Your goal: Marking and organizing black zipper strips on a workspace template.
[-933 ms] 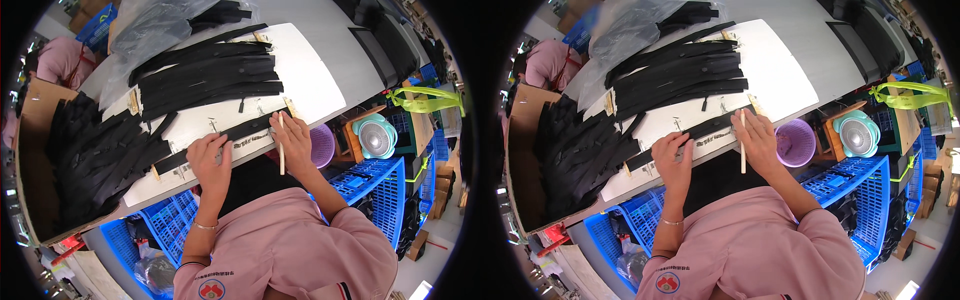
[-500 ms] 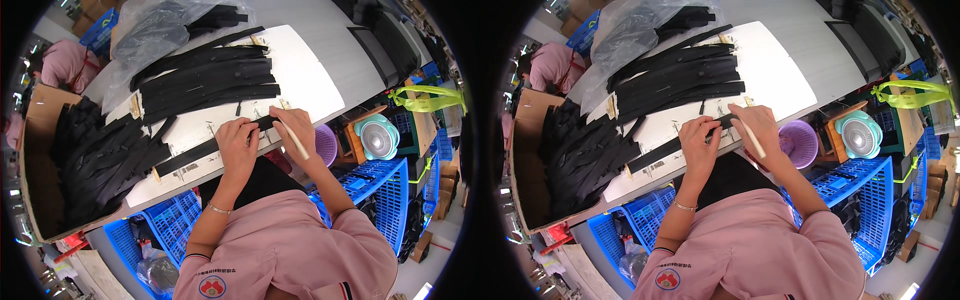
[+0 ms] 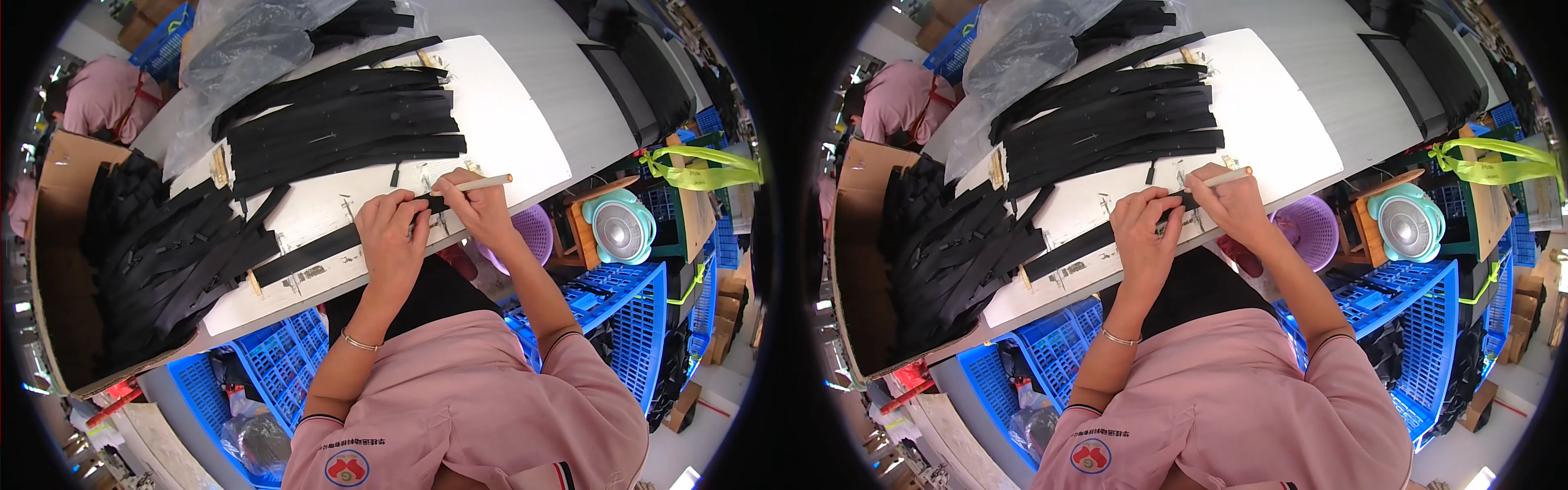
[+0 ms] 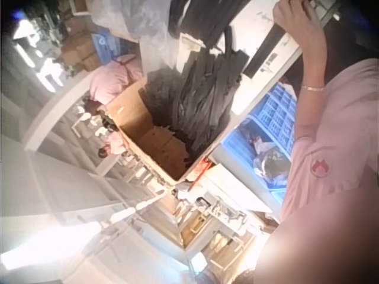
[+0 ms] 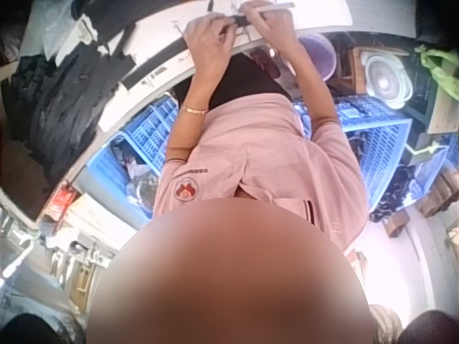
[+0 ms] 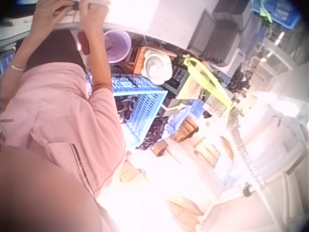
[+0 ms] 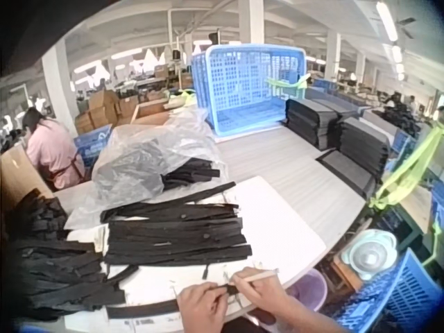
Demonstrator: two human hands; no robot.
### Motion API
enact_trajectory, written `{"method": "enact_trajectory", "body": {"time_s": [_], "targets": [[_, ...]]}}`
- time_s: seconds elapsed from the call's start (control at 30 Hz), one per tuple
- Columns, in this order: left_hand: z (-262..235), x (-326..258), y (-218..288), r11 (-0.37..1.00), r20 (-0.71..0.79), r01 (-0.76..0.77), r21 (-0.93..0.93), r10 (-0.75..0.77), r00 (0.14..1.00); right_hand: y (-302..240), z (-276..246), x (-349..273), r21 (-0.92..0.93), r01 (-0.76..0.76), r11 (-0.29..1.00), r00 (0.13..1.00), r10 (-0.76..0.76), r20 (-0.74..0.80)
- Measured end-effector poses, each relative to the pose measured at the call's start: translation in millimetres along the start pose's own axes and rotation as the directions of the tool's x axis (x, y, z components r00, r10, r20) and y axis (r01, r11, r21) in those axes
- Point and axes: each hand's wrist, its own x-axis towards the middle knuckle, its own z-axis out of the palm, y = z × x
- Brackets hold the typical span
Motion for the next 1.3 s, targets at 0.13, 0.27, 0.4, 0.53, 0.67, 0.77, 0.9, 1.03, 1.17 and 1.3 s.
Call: {"method": "enact_trajectory", "body": {"time_s": [0.13,0.27,0.4,0.53,0.67,0.77,0.9,1.03,1.17,1.3], "targets": [[1,0,1,1.0,0.0,-0.005,-0.005,0.005,1.0,2,1,0,-0.089,0.069,0.994,0.997,-0.071,-0.02],[0,0,0,1.0,-0.006,0.002,0.006,-0.002,1.0,-1,-2,-3,0.14,-0.049,0.989,0.998,0.055,-0.037],[1,1,0,1.0,-0.004,0.004,-0.002,-0.004,1.0,-1,-6,-4,0.087,-0.037,0.996,0.998,0.033,0.055],[-2,0,-1,1.0,-0.008,0.011,0.0,-0.011,1.0,3,-1,-2,0.012,0.028,1.0,0.997,-0.029,0.073],[-4,-2,-5,0.998,-0.006,-0.034,-0.047,0.034,0.999,2,-6,-7,0.083,-0.006,0.997,0.995,-0.002,0.099],[-19,-8,-8,1.0,-0.057,-0.019,0.001,0.019,0.998,-1,-4,-11,0.329,-0.146,0.933,0.986,0.164,-0.025],[-75,-22,-42,0.96,-0.211,0.036,0.278,0.024,0.977,-11,0,-3,0.145,-0.043,0.988,0.999,0.042,0.011],[-124,-12,-83,0.853,-0.284,0.159,0.497,-0.014,0.959,-17,5,5,-0.347,0.249,0.904,0.968,-0.231,0.093],[-141,0,-107,0.754,-0.267,0.216,0.621,-0.056,0.962,-18,9,6,-0.495,0.312,0.811,0.95,-0.28,0.139],[-143,6,-106,0.805,-0.302,0.205,0.557,-0.033,0.953,-20,12,19,-0.514,0.226,0.827,0.973,-0.22,0.073]]}}
